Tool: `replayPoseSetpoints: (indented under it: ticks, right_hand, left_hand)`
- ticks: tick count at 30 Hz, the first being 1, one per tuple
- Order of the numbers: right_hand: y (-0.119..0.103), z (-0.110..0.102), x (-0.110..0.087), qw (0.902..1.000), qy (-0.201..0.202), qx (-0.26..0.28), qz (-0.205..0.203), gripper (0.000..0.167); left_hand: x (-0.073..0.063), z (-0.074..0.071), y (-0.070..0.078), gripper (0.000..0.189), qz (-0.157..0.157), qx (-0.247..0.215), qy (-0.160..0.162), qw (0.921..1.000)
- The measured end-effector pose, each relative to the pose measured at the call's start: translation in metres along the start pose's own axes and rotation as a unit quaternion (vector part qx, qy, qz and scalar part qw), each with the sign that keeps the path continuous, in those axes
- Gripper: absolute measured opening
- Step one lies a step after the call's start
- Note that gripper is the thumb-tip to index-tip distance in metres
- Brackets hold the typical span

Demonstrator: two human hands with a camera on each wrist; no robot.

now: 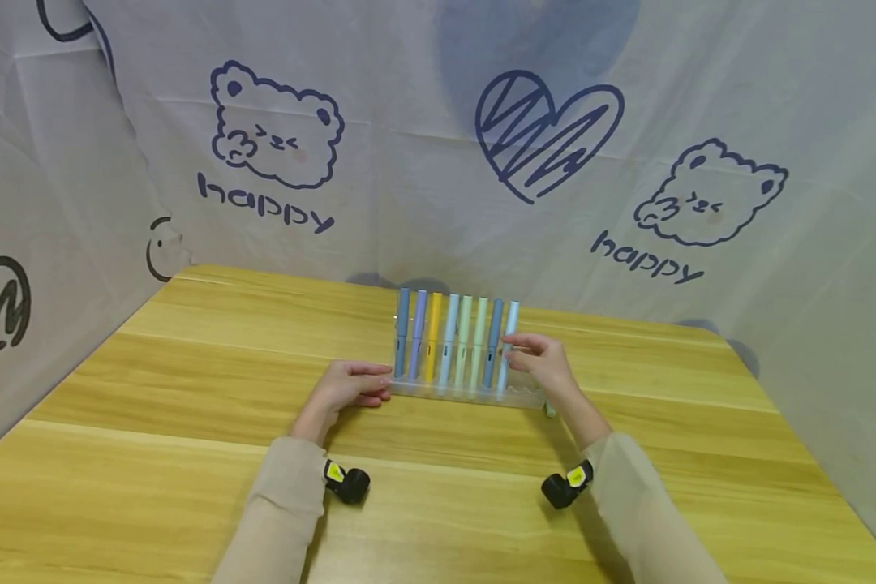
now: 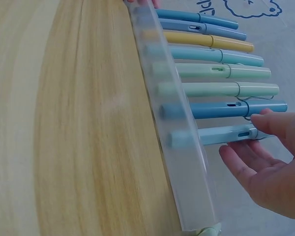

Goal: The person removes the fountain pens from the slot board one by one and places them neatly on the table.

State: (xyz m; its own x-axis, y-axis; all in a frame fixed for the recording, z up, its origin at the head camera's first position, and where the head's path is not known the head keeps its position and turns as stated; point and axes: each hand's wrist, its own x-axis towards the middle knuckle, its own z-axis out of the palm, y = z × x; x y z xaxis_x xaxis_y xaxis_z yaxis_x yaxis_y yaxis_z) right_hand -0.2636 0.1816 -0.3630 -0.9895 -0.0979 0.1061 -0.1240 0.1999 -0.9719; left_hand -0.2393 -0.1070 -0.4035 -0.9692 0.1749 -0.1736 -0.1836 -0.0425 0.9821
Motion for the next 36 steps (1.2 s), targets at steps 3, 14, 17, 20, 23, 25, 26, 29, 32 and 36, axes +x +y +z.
replayPoseSetpoints:
  ticks: [3,14,17,20,23,25,26,29,32,36]
  right_hand:
    - [0.0,0.0006,-0.0002,1.0,-0.009,0.001,-0.003,0.028]
    - [-0.0025,-0.0002,-0.001,0.9999,-0.005,-0.016,0.002,0.026]
    - [-0.003,-0.0004,-0.0013,0.9996,-0.004,-0.024,-0.012,0.025]
    - [-0.0029,-0.0005,-0.0014,0.9993,-0.002,-0.029,-0.024,0.023]
    - [-0.003,-0.0006,-0.0013,0.9987,-0.003,-0.038,-0.035,0.023]
    - [-0.0029,-0.0007,-0.0011,0.9983,-0.004,-0.04,-0.041,0.022]
    - [-0.003,-0.0007,-0.0012,0.9981,-0.005,-0.041,-0.046,0.022]
    - [-0.0034,-0.0009,-0.0014,0.9973,-0.006,-0.046,-0.057,0.021]
    - [-0.0039,-0.0009,-0.002,0.9967,-0.001,-0.049,-0.065,0.02]
    - [-0.0043,-0.001,-0.0019,0.9953,0.01,-0.053,-0.081,0.02]
  left_hand:
    - [0.0005,0.0004,-0.0001,0.032,-0.001,0.001,0.002,1.0]
    - [0.0012,0.001,-0.0004,0.033,-0.003,0.001,-0.002,1.0]
    - [0.0014,0.0008,0.0005,0.032,-0.007,0.001,0.003,1.0]
    - [0.0011,0.0007,0.0009,0.032,-0.007,0.004,0.003,1.0]
    - [0.0008,0.0009,0.0008,0.032,-0.01,0.005,0.004,0.9999]
    - [0.0008,0.0008,0.0006,0.032,-0.01,0.005,0.004,0.9999]
    - [0.0008,0.0007,0.0006,0.032,-0.01,0.004,0.005,0.9999]
    - [0.0014,0.0008,0.0007,0.032,-0.012,0.002,0.006,0.9999]
    - [0.0018,0.0012,0.0006,0.032,-0.013,0.001,0.008,0.9999]
    - [0.0022,0.0012,0.0001,0.032,-0.012,0.001,0.008,0.9999]
